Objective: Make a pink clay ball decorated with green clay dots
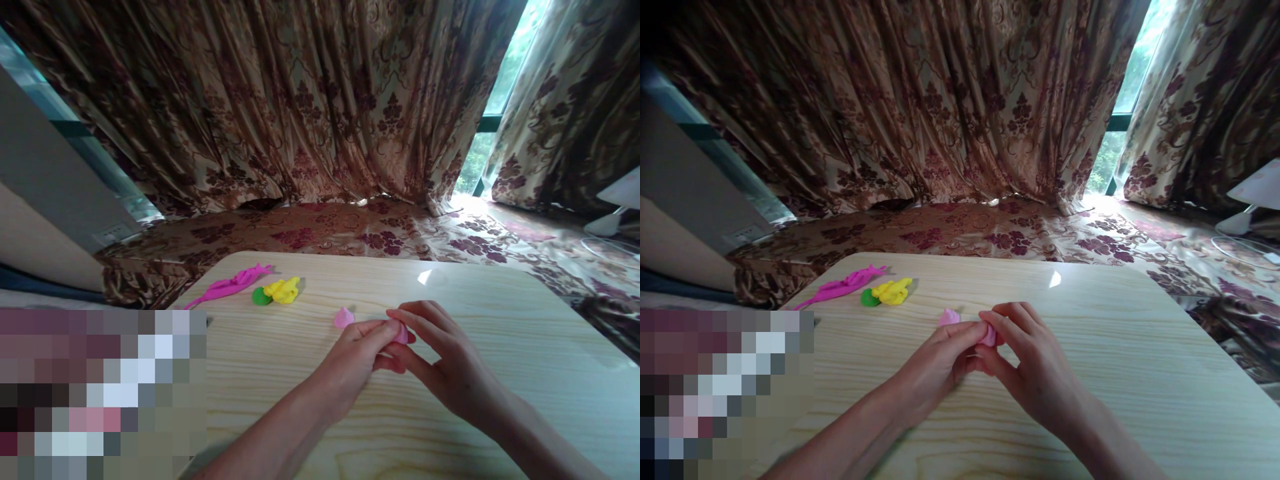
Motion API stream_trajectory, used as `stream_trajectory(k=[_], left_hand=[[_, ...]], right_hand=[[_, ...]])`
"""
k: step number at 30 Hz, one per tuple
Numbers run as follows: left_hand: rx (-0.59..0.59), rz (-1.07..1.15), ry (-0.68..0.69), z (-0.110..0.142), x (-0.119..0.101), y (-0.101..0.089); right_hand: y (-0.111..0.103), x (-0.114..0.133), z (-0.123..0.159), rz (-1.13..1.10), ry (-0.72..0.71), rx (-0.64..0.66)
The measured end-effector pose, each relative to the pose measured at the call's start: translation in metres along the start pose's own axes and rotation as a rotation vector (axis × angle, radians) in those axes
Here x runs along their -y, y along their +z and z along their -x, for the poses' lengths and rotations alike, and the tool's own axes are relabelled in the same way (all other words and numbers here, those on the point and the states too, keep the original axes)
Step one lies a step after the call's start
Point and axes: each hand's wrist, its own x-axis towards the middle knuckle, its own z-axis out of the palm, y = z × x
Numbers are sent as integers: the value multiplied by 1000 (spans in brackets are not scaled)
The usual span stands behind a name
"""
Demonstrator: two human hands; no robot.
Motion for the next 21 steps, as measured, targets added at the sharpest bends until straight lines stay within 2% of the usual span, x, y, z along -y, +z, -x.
stream_trajectory(k=[3,8,13,16,18,21], left_hand=[[42,75,-29,0,2,-1],[71,67,-95,0,5,-2],[47,13,-55,-2,6,1],[12,-243,-12,13,-7,2],[-4,-471,114,36,-23,-3],[-224,-851,280,86,-52,-30]], right_hand=[[-2,-3,-1,50,-12,7],[-6,0,-1,57,-57,-25],[-4,2,1,10,-14,-7],[2,-4,8,11,-1,-21],[8,-10,14,31,-1,-48],[22,-22,22,122,45,-165]])
